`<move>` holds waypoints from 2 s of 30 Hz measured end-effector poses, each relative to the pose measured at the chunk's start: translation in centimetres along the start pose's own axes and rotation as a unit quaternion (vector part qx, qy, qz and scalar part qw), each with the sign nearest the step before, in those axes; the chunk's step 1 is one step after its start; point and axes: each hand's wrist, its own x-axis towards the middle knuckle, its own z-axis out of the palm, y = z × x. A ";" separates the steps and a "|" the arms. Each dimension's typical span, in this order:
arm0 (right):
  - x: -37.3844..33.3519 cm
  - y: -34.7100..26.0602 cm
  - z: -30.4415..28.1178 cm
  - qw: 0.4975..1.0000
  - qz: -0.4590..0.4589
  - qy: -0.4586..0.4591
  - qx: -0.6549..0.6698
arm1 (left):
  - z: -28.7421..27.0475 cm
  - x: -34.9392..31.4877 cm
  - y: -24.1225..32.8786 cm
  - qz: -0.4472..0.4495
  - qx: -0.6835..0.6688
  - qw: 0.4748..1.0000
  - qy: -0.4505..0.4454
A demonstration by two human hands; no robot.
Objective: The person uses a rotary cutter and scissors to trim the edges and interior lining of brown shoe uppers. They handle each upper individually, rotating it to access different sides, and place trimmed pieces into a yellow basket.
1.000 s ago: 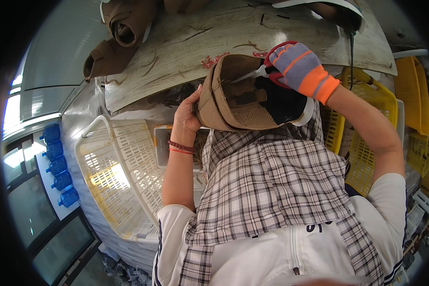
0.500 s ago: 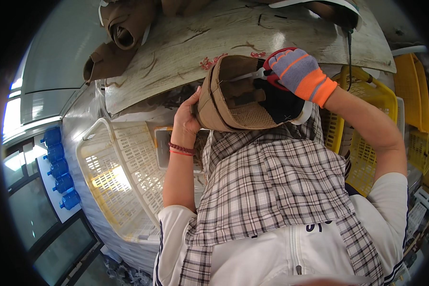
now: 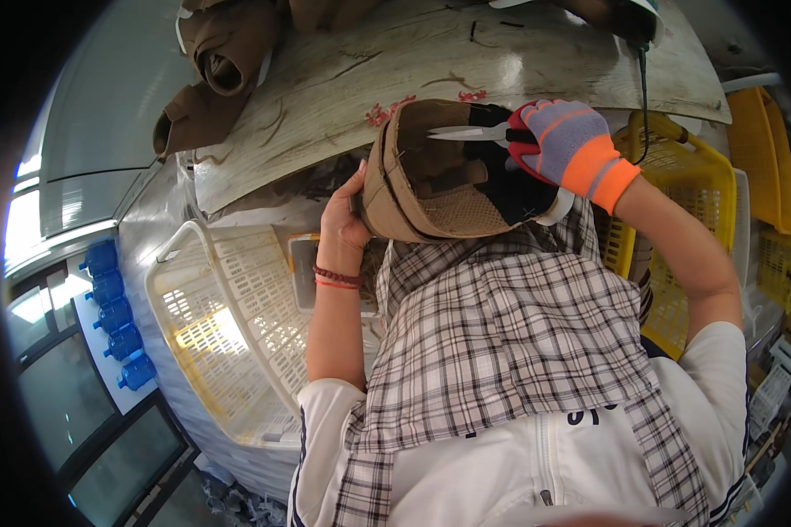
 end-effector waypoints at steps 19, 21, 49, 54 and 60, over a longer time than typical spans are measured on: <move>0.9 -0.6 0.2 0.992 -0.107 0.043 -0.060 | 0.8 0.0 -0.4 0.028 -0.002 0.997 0.067; 0.9 -0.6 0.2 0.991 -0.107 0.043 -0.064 | 0.9 0.1 -0.4 0.023 -0.001 0.998 0.060; 0.5 -1.6 -0.1 0.975 0.028 -0.201 0.087 | 0.9 -0.3 -0.5 0.022 0.026 0.999 0.031; 1.6 -1.3 0.5 0.967 0.061 -0.216 0.120 | 1.5 -0.9 -0.8 0.028 0.046 0.998 0.034; -0.3 -2.1 1.2 0.969 0.065 -0.202 0.128 | 0.2 -0.9 -0.6 0.012 0.022 0.998 -0.050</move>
